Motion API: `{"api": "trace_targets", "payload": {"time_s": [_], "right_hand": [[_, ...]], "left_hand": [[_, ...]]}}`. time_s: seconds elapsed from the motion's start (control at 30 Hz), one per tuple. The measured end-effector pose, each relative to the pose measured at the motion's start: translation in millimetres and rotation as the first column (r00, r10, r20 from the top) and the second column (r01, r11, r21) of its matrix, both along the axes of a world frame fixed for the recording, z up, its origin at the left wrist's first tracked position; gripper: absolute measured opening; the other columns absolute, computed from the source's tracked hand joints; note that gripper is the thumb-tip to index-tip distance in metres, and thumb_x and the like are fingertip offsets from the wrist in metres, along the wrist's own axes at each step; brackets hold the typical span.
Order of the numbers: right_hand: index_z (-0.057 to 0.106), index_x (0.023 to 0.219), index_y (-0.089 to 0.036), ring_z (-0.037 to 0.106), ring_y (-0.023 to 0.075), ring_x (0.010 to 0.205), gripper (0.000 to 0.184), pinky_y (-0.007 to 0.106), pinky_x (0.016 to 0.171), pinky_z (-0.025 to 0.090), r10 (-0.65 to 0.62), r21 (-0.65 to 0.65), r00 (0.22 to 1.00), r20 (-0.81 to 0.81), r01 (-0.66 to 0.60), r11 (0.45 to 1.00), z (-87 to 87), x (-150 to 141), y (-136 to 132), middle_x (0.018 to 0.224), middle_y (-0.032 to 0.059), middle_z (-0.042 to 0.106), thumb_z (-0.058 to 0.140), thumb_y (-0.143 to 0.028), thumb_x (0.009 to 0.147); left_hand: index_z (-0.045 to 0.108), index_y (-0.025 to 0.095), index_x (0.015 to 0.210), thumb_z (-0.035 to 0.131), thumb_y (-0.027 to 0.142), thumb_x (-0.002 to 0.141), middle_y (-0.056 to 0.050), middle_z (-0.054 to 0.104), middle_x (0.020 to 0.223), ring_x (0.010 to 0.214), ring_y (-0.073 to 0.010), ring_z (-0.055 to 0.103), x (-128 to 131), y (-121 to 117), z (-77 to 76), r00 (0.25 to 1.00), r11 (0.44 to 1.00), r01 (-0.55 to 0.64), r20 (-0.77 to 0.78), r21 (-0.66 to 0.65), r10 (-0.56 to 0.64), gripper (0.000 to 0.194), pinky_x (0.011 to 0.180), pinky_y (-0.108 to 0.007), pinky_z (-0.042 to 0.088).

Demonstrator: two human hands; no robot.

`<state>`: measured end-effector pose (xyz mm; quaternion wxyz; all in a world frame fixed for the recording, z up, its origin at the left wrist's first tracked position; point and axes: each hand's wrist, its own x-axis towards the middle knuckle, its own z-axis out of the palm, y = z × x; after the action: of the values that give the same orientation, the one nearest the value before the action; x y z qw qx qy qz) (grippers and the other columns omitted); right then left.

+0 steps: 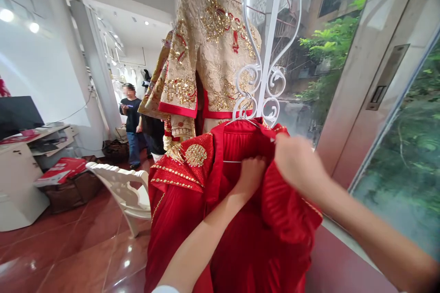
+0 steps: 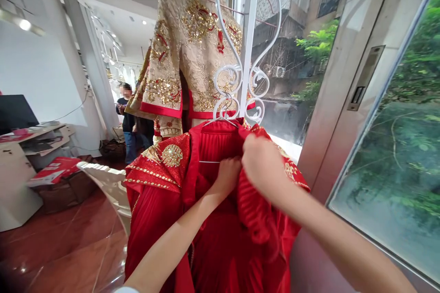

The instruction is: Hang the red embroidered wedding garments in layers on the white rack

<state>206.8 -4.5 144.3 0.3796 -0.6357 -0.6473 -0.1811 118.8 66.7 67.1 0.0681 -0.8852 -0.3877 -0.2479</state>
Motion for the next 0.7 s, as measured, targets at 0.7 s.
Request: {"api": "trace_targets", "payload": {"time_s": [0.7], "right_hand": [[0.066,0.088,-0.018,0.062,0.0218,0.077,0.047,0.033,0.071,0.049,0.280,0.028,0.639,-0.716,-0.375,0.927,-121.0,151,59,0.080,0.0047,0.068,0.053,-0.061,0.072]], "left_hand": [[0.057,0.016,0.092,0.043,0.041,0.085,-0.003,0.061,0.080,0.072,-0.0158,0.054,-240,11,-47.4,0.558,0.870,-0.492,0.773,0.016,0.301,0.029,0.069,-0.025,0.042]]}}
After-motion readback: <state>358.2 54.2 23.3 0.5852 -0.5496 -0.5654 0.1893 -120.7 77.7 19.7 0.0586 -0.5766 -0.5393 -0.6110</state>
